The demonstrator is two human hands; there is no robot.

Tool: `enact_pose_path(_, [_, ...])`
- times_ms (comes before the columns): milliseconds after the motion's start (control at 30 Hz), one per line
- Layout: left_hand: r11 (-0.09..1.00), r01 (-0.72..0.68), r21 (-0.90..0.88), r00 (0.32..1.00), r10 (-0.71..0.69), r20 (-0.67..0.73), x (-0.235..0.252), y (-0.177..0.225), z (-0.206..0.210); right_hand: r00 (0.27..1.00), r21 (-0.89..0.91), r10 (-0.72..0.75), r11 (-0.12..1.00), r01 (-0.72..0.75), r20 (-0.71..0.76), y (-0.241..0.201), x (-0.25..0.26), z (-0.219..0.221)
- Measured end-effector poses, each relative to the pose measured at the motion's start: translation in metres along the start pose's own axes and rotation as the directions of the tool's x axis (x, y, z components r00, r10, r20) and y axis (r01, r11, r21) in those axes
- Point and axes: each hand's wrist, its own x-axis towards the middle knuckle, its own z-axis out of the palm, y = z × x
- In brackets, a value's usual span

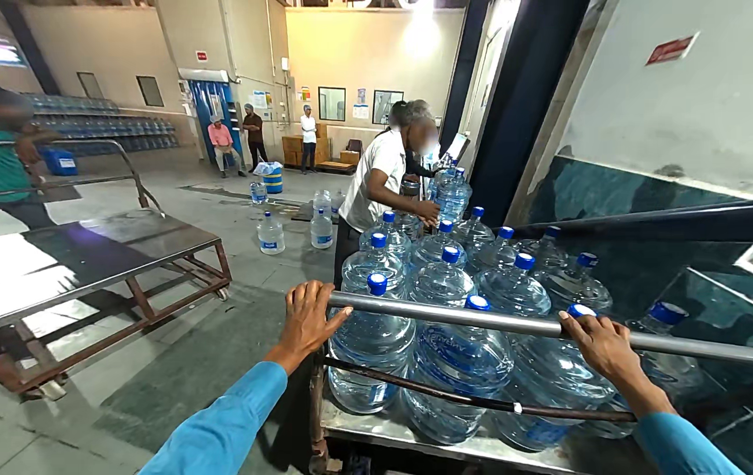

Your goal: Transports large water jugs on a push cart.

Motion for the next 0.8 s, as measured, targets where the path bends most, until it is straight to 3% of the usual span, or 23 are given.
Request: enact_pose_path(800, [1.0, 0.006, 0.004, 1.0, -0.006, 0.016, -0.0001, -0.0001, -0.0006, 1.0, 0.009, 0.008, 1.0, -0.008, -0.022, -0.0025, -0.0026, 0.0008])
